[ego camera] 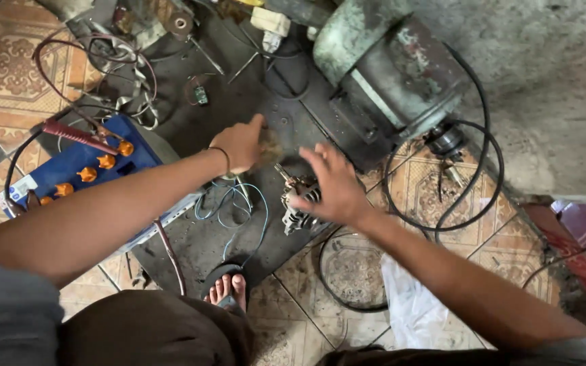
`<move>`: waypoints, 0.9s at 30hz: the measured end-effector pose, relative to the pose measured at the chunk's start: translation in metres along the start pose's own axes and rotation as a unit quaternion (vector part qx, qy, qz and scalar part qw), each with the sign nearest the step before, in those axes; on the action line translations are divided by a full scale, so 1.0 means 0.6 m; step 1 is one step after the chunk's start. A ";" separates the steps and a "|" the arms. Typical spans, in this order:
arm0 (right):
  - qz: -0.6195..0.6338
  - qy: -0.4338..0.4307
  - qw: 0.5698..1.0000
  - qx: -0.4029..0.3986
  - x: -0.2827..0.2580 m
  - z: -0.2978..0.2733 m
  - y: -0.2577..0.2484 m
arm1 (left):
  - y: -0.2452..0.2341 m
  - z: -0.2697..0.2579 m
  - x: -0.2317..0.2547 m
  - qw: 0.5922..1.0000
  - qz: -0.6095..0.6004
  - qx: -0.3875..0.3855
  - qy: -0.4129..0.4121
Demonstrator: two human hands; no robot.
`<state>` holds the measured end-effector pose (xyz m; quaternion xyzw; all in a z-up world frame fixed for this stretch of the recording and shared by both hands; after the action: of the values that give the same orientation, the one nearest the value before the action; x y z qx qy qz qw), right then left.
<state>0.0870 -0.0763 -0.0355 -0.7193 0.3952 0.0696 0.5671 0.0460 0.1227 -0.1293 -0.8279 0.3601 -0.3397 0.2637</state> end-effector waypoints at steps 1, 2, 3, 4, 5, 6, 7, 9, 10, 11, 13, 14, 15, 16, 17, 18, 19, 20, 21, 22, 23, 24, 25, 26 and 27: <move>-0.047 0.009 0.998 -0.038 -0.003 -0.013 0.026 | -0.009 -0.033 0.023 0.993 0.117 -0.024 -0.014; -0.047 0.008 0.998 -0.042 0.016 -0.013 0.049 | 0.019 -0.005 0.001 0.993 0.113 -0.027 -0.016; -0.083 -0.034 0.996 -0.027 0.024 -0.013 0.068 | 0.052 0.021 -0.023 0.992 0.113 -0.040 -0.025; -0.118 -0.076 0.990 -0.012 0.031 -0.016 0.087 | 0.085 0.047 -0.046 0.992 0.113 -0.054 -0.034; -0.119 -0.080 0.990 -0.013 0.033 -0.019 0.093 | 0.085 0.036 -0.039 0.992 0.111 -0.053 -0.036; -0.110 -0.080 0.991 -0.004 0.036 -0.022 0.094 | 0.087 0.026 -0.031 0.992 0.107 -0.055 -0.040; -0.102 -0.078 0.992 0.006 0.043 -0.028 0.096 | 0.089 0.018 -0.018 0.992 0.104 -0.057 -0.040; -0.096 -0.095 0.990 0.040 0.058 -0.037 0.108 | 0.048 -0.021 0.034 0.988 0.145 -0.039 -0.020; -0.088 -0.111 0.987 0.074 0.064 -0.043 0.111 | 0.026 -0.041 0.063 0.982 0.188 -0.022 -0.001; -0.087 -0.110 0.987 0.073 0.068 -0.053 0.114 | 0.038 -0.039 0.066 0.982 0.188 -0.023 -0.001; -0.066 -0.122 0.984 0.112 0.072 -0.080 0.109 | 0.057 -0.038 0.090 0.982 0.179 0.013 0.054; -0.065 -0.120 0.985 0.110 0.077 -0.096 0.115 | 0.071 -0.050 0.094 0.982 0.178 0.010 0.055; -0.041 -0.118 0.988 0.096 0.087 -0.109 0.121 | 0.074 -0.061 0.100 0.990 0.122 0.038 0.060; -0.017 -0.115 0.990 0.082 0.097 -0.122 0.127 | 0.079 -0.072 0.106 0.994 0.065 0.065 0.066; -0.014 -0.112 0.990 0.080 0.103 -0.134 0.134 | 0.077 -0.086 0.114 0.994 0.065 0.061 0.066; -0.010 -0.102 0.992 0.073 0.112 -0.146 0.141 | 0.073 -0.098 0.112 0.997 -0.024 0.062 0.039; -0.008 -0.092 0.993 0.070 0.123 -0.156 0.148 | 0.067 -0.107 0.110 0.992 -0.111 0.064 0.014; -0.006 -0.089 0.993 0.072 0.122 -0.154 0.142 | 0.079 -0.113 0.110 0.992 -0.109 0.062 0.016; -0.004 -0.089 0.993 0.074 0.117 -0.157 0.139 | 0.097 -0.122 0.100 0.985 -0.169 0.046 -0.004; -0.002 -0.090 0.993 0.077 0.112 -0.159 0.136 | 0.116 -0.133 0.090 0.973 -0.228 0.030 -0.026; 0.001 -0.083 0.994 0.077 0.111 -0.156 0.134 | 0.148 -0.147 0.086 0.973 -0.226 0.024 -0.024; 0.003 -0.091 0.993 0.070 0.106 -0.153 0.132 | 0.208 -0.164 0.081 0.977 -0.187 -0.092 -0.045; 0.002 -0.102 0.993 0.067 0.101 -0.143 0.126 | 0.259 -0.185 0.072 0.967 -0.144 -0.200 -0.066; 0.003 -0.100 0.993 0.069 0.096 -0.142 0.121 | 0.255 -0.211 0.090 0.967 -0.141 -0.201 -0.065; 0.015 -0.102 0.992 0.067 0.091 -0.132 0.114 | 0.255 -0.236 0.105 0.959 -0.157 -0.227 -0.068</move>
<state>0.0524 -0.1750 -0.0899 -0.6629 0.3498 0.1238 0.6503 -0.0922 -0.0452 -0.1206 -0.9331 0.2745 -0.2293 0.0360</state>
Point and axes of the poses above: each hand's wrist, its own z-axis towards the middle knuckle, its own y-axis out of the palm, x = y × z, the point moved 8 cm from there along z, towards the middle knuckle, and after that the axes turned 6 degrees about -x, right-handed, at the moved point
